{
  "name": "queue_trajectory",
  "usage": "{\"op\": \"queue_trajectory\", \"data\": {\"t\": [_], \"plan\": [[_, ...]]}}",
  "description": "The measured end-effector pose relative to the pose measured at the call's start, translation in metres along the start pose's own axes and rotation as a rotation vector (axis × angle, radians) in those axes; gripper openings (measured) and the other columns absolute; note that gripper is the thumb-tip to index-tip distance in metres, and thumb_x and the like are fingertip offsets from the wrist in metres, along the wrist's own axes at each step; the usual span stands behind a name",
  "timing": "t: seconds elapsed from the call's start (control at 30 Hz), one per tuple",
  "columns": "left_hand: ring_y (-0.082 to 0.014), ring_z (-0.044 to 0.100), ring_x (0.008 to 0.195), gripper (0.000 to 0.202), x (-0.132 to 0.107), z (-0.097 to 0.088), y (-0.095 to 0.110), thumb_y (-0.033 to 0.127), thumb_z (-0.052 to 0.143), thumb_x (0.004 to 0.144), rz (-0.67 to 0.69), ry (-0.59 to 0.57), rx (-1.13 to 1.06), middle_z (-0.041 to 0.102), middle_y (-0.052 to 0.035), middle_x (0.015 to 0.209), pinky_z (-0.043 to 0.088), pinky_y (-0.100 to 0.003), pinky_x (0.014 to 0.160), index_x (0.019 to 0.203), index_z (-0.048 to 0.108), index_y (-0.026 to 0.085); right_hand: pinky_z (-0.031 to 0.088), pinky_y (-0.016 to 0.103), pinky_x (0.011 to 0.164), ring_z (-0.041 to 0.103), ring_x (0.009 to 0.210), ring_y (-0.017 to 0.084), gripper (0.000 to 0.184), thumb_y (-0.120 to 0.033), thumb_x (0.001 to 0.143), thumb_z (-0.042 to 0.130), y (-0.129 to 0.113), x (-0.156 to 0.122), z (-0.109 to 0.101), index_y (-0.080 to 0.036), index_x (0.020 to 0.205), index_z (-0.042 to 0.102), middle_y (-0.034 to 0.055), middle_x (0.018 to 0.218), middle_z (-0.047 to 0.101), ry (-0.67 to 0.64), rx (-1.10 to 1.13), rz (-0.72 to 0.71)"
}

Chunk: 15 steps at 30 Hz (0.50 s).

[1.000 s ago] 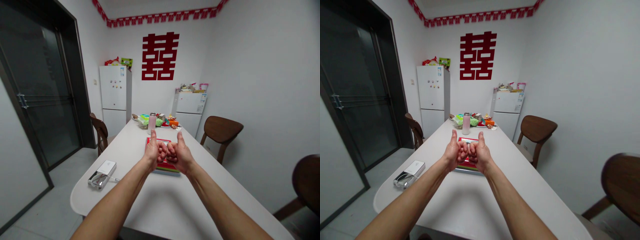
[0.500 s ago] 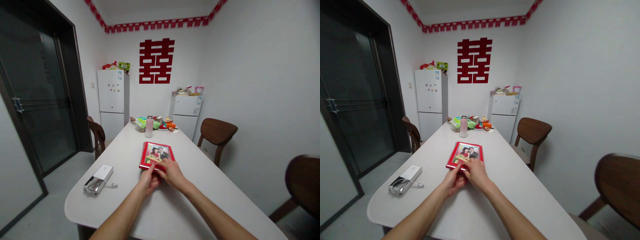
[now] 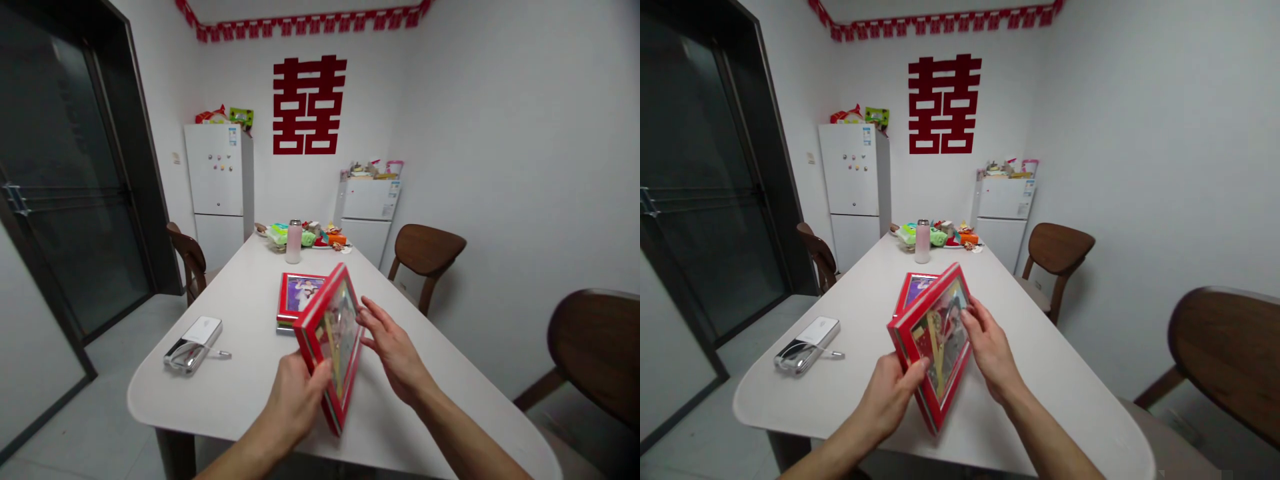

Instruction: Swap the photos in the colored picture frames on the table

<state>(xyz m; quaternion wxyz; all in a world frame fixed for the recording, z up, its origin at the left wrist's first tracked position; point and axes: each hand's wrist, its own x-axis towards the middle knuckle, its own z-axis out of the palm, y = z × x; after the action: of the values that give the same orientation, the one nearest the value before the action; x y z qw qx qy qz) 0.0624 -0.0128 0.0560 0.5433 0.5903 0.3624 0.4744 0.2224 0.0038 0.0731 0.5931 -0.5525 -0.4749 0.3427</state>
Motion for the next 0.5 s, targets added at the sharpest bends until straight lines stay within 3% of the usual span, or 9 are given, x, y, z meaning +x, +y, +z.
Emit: {"op": "queue_trajectory", "data": {"t": [0.07, 0.13, 0.2, 0.27, 0.37, 0.5], "plan": [[-0.0210, 0.059, 0.077, 0.018, -0.018, 0.002, 0.011, 0.021, 0.047, 0.073, 0.167, -0.120, 0.427, 0.064, -0.0051, 0.080, 0.046, -0.029, 0.071, 0.085, 0.058, 0.014, 0.045, 0.036, 0.076, 0.046, 0.106, 0.023, 0.059, -0.053, 0.070, 0.044, -0.007, -0.013, -0.007, -0.025, 0.122, 0.036, 0.0069, 0.122, 0.046, 0.017, 0.140, 0.089], [-0.0242, 0.056, 0.091, 0.039, -0.032, 0.003, 0.013, 0.017, 0.046, 0.069, 0.349, -0.242, 0.779, 0.058, -0.0130, 0.104, 0.046, -0.032, 0.076, 0.108, 0.047, 0.010, 0.046, 0.036, 0.075, 0.047, 0.106, 0.022, 0.057, -0.053, 0.072, 0.043, -0.011, -0.026, -0.014, -0.029, 0.123, 0.033, 0.0057, 0.121, 0.047, -0.007, 0.306, 0.139], [-0.0274, 0.048, 0.104, 0.059, -0.042, 0.003, 0.005, 0.018, 0.048, 0.067, 0.521, -0.322, 1.015, 0.045, -0.0204, 0.120, 0.045, -0.034, 0.081, 0.121, 0.031, 0.004, 0.046, 0.035, 0.075, 0.050, 0.103, 0.022, 0.055, -0.049, 0.073, 0.043, -0.010, -0.038, -0.019, -0.029, 0.123, 0.033, 0.0057, 0.120, 0.049, -0.057, 0.440, 0.188], [-0.0284, 0.044, 0.109, 0.063, -0.049, 0.001, -0.010, 0.021, 0.048, 0.070, 0.649, -0.361, 1.204, 0.040, -0.0212, 0.124, 0.046, -0.035, 0.081, 0.126, 0.023, 0.004, 0.047, 0.035, 0.075, 0.054, 0.098, 0.022, 0.054, -0.043, 0.073, 0.047, -0.003, -0.045, -0.022, -0.026, 0.123, 0.033, 0.0066, 0.115, 0.054, -0.127, 0.492, 0.260], [-0.0284, 0.045, 0.108, 0.057, -0.054, -0.003, -0.032, 0.025, 0.044, 0.078, 0.695, -0.397, 1.391, 0.041, -0.0169, 0.124, 0.048, -0.035, 0.076, 0.127, 0.021, 0.010, 0.047, 0.036, 0.074, 0.059, 0.087, 0.022, 0.059, -0.034, 0.070, 0.053, 0.014, -0.049, -0.024, -0.022, 0.124, 0.032, 0.0077, 0.101, 0.062, -0.222, 0.462, 0.372], [-0.0289, 0.046, 0.106, 0.050, -0.055, -0.001, -0.052, 0.029, 0.045, 0.079, 0.700, -0.435, 1.457, 0.043, -0.0154, 0.122, 0.046, -0.039, 0.079, 0.124, 0.029, 0.013, 0.047, 0.035, 0.073, 0.061, 0.080, 0.021, 0.061, -0.024, 0.067, 0.055, 0.040, -0.039, -0.023, -0.016, 0.123, 0.032, 0.0078, 0.094, 0.064, -0.300, 0.313, 0.374]]}}
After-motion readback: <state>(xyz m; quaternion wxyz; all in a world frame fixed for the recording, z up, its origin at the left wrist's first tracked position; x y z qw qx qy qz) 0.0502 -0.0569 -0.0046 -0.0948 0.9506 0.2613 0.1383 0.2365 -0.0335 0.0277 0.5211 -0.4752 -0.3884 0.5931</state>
